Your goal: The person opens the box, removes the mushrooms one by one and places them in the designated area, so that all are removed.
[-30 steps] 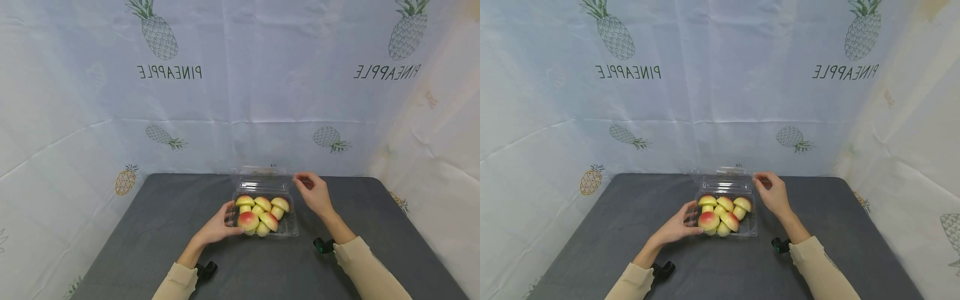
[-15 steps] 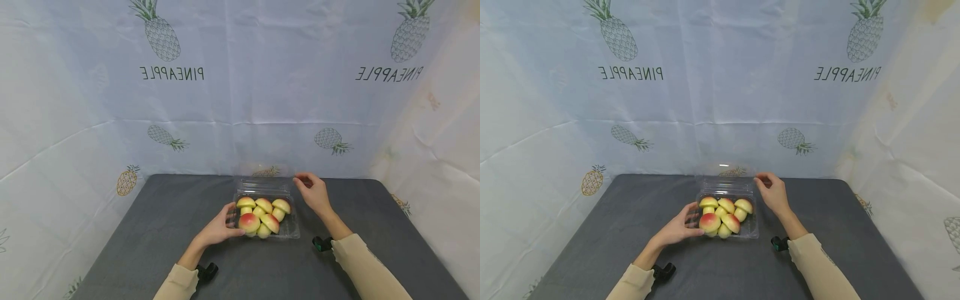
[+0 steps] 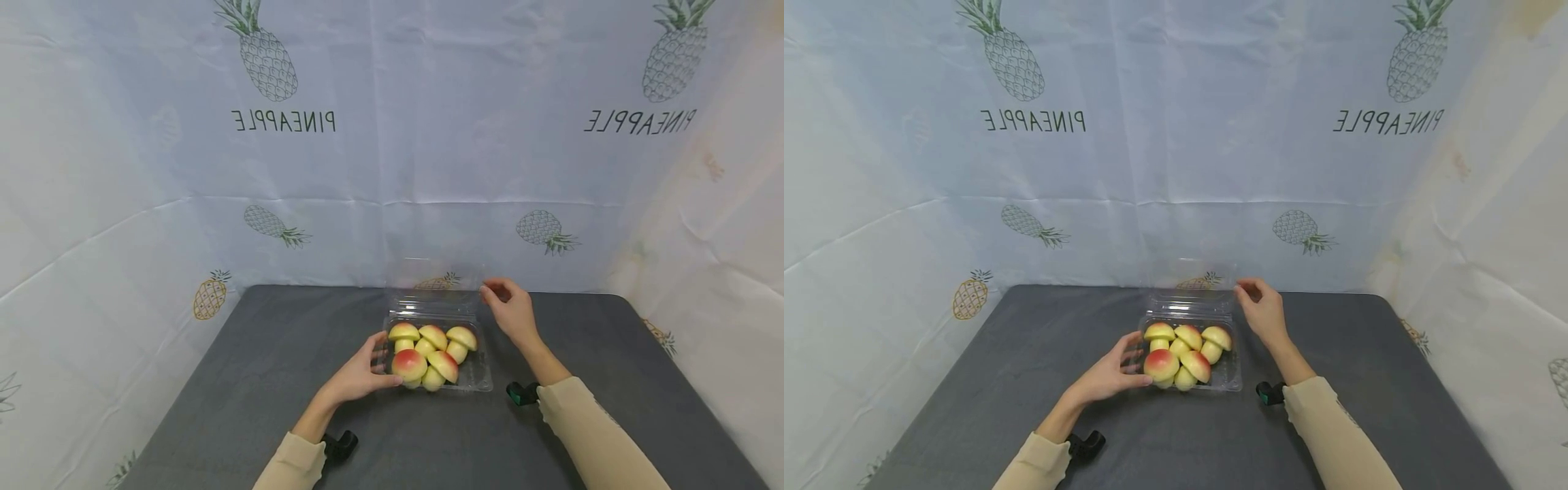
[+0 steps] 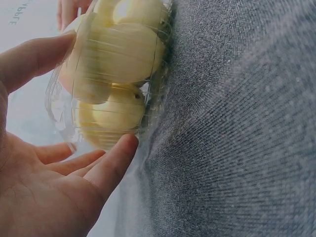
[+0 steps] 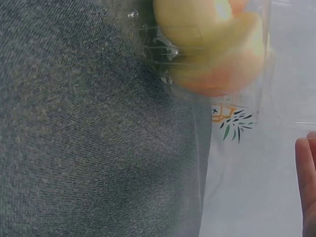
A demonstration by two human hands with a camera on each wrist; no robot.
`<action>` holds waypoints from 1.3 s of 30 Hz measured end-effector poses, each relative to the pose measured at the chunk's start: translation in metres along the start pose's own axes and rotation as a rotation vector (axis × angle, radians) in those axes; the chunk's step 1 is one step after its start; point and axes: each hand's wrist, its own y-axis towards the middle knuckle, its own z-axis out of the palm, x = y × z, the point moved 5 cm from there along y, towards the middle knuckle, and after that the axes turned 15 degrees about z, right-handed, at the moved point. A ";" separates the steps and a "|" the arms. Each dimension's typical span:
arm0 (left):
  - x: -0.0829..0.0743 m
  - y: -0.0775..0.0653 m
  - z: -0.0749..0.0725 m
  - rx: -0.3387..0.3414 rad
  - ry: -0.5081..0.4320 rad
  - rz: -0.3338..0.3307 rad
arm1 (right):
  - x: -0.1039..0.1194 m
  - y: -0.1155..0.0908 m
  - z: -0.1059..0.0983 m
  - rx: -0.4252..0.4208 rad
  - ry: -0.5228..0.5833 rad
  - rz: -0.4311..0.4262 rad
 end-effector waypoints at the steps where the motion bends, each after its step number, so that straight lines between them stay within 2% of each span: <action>1: 0.000 0.000 0.000 -0.001 0.000 -0.001 | -0.001 0.001 0.000 0.001 -0.005 0.006; 16: 0.002 0.000 0.002 0.009 -0.005 0.003 | -0.021 -0.001 0.007 0.083 -0.154 0.072; 30: 0.004 0.000 0.002 0.000 0.022 0.002 | -0.039 -0.010 0.010 0.232 -0.194 0.114; 39: 0.004 0.000 0.001 0.001 0.026 -0.002 | -0.042 -0.014 0.013 0.293 -0.186 0.095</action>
